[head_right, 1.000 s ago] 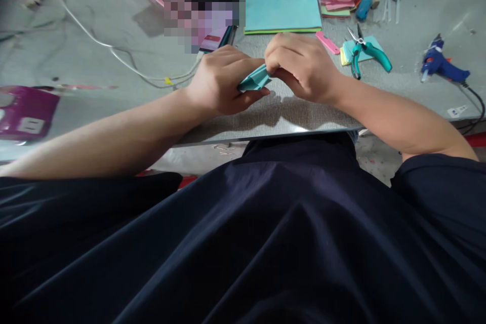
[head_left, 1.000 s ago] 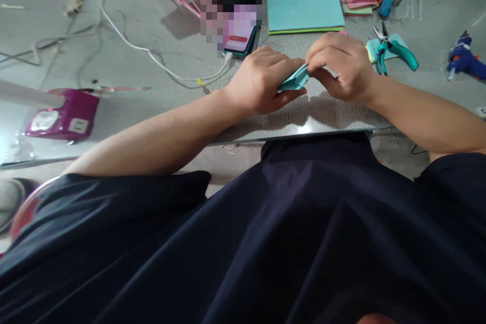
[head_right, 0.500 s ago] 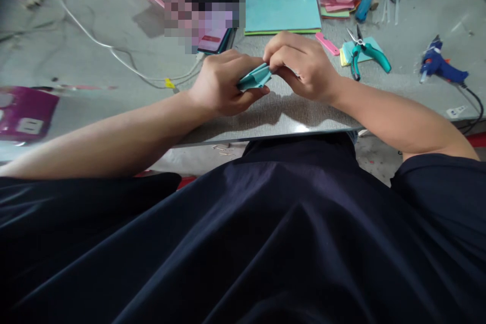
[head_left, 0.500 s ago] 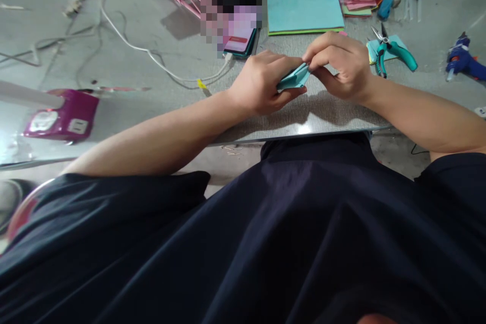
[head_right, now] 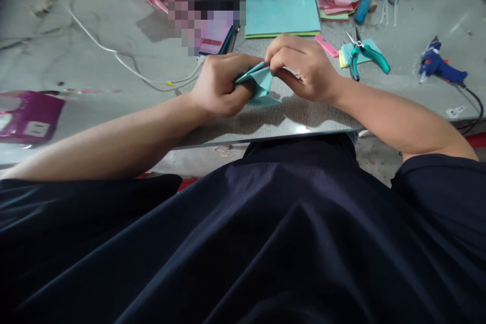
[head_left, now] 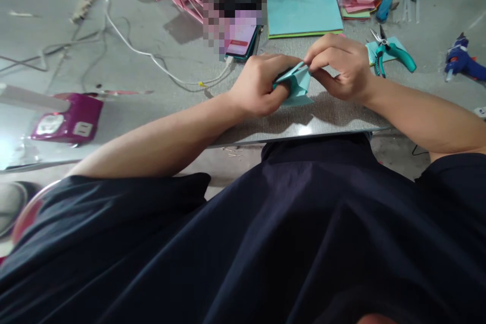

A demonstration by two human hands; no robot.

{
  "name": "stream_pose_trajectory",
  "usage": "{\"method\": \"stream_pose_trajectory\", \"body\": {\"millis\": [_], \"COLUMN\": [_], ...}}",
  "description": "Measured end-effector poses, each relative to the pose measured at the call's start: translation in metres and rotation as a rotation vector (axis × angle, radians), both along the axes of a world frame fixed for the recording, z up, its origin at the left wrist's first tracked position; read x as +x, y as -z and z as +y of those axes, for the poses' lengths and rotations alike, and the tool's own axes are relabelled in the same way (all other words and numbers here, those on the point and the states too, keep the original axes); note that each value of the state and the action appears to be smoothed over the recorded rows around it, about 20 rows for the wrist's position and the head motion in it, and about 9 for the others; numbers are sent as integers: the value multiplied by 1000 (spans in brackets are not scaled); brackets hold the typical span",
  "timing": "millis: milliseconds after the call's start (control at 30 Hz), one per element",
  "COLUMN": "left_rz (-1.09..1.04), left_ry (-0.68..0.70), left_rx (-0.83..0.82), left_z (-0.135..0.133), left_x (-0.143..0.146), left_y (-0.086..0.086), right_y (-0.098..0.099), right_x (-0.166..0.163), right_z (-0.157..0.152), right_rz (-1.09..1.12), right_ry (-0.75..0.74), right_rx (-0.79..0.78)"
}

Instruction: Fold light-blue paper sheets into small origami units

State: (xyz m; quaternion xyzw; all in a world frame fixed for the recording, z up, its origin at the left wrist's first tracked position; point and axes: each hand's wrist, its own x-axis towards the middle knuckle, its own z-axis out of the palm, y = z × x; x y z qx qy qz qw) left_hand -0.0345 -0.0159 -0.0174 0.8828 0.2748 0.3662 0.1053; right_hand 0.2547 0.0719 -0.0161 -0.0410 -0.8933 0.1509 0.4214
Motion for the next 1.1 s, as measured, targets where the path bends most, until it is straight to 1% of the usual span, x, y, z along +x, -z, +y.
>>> {"method": "stream_pose_trajectory", "body": {"millis": [67,133,200,267,333,467,700,767,833,1033,1100], "left_rz": [16,41,58,56,42,31,59,39,18,33,40], "left_ry": [-43,-56,-59,-66,-98,-163,-209,-207,-201,-213,-208], "left_rx": [-36,-42,-4,47,72,59,87,59,28,-31,-11], "left_z": [5,10,14,16,16,15,7,6,5,2,2], "left_x": [-2,-5,-7,-8,-7,-6,-4,-3,-4,-5,-5], "left_y": [7,14,18,20,20,22,19,19,20,19,19], "right_y": [0,0,0,0,-1,-1,9,11,11,0,-1], "right_x": [1,0,0,0,0,3,-2,-3,-2,-2,-2], "right_z": [-8,-17,-25,-30,-34,-38,-24,-21,-21,-34,-38], "right_rz": [6,24,36,21,3,-36,-82,-123,-147,-44,-18], "right_ry": [29,71,96,126,155,160,135,163,197,146,155], "right_rx": [47,116,190,211,209,205,76,20,-4,134,134]}}
